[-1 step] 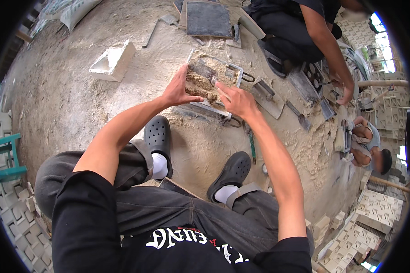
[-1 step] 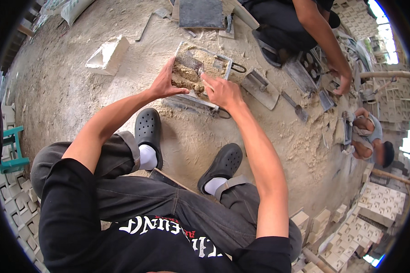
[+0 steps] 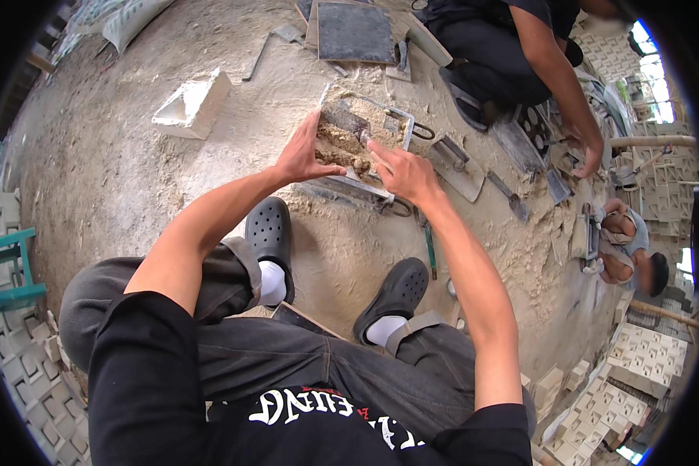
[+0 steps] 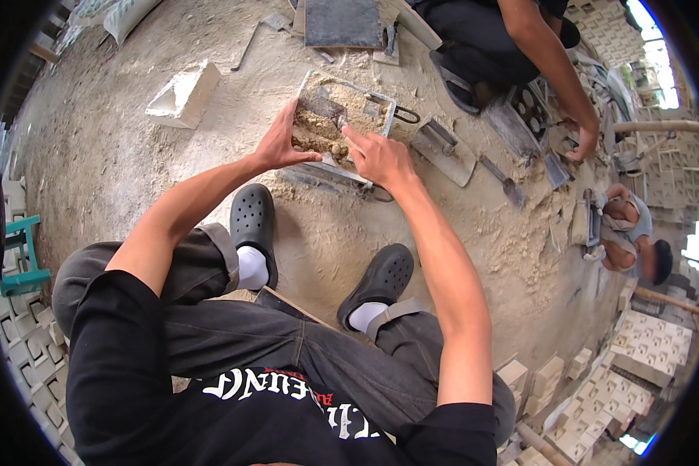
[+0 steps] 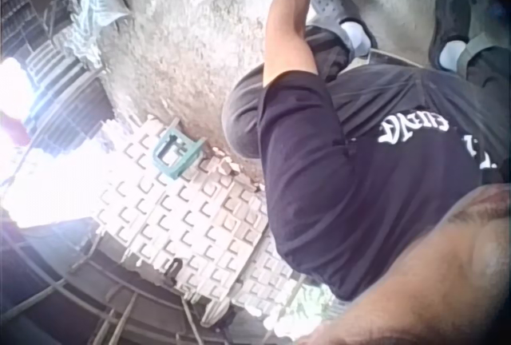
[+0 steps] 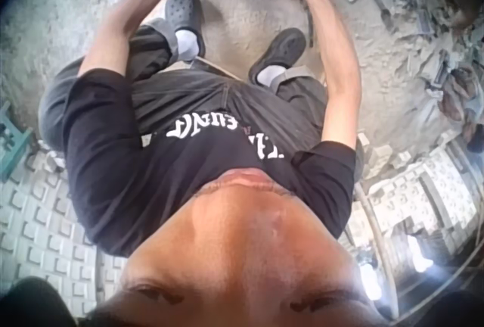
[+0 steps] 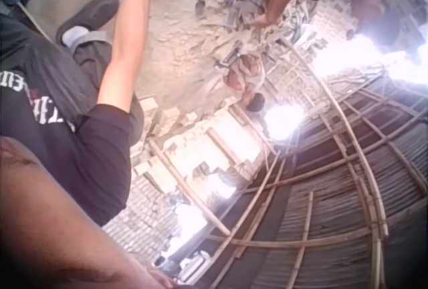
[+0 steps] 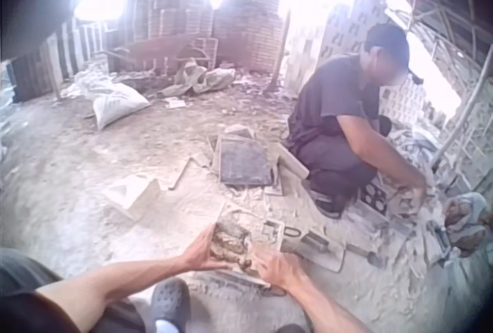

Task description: The person brushes debris from a decorative square mold and then fills it with a cement mixture using a small trowel.

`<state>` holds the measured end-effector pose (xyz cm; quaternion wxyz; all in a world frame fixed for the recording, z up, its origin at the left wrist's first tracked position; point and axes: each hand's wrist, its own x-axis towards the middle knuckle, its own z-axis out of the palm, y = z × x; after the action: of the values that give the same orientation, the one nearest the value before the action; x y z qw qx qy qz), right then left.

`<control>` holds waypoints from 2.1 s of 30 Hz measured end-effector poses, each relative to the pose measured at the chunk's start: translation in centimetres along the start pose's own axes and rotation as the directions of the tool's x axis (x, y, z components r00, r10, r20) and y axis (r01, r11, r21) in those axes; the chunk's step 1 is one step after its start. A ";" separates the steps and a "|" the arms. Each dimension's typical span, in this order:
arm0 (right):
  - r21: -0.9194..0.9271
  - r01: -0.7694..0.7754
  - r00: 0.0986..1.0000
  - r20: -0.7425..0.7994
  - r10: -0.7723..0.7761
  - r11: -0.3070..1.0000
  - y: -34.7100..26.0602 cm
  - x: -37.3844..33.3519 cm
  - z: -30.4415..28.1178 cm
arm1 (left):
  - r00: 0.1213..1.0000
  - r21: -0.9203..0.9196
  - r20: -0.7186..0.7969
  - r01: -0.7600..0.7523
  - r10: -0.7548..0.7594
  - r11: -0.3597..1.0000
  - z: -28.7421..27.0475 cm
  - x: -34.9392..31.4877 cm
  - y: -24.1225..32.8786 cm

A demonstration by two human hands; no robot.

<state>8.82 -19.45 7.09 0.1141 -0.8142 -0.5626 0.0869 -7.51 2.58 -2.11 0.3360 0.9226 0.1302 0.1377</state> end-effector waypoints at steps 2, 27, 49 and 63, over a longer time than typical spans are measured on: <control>-0.073 0.039 0.999 -0.025 -0.041 0.997 0.1 -1.0 0.4 | 1.000 0.005 -0.015 -0.007 0.007 1.000 0.3 -0.8 0.4; 0.243 -0.105 0.958 -0.235 0.164 0.964 2.5 -8.2 0.9 | 0.935 0.450 0.318 -0.297 0.159 0.842 0.2 1.4 2.0; 0.320 -0.163 0.985 0.002 0.171 0.933 -9.9 -7.3 1.2 | 0.972 0.318 0.156 -0.216 0.174 0.923 -2.3 -2.2 -2.5; 0.151 -0.178 0.980 -0.059 0.189 0.972 -6.1 -4.9 0.7 | 0.991 0.403 0.130 -0.048 -0.005 0.914 0.0 0.0 0.1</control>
<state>1.45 -21.90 8.17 0.1850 -0.8548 -0.4727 0.1079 -7.52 2.56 -2.04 0.1438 0.9805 0.1239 0.0515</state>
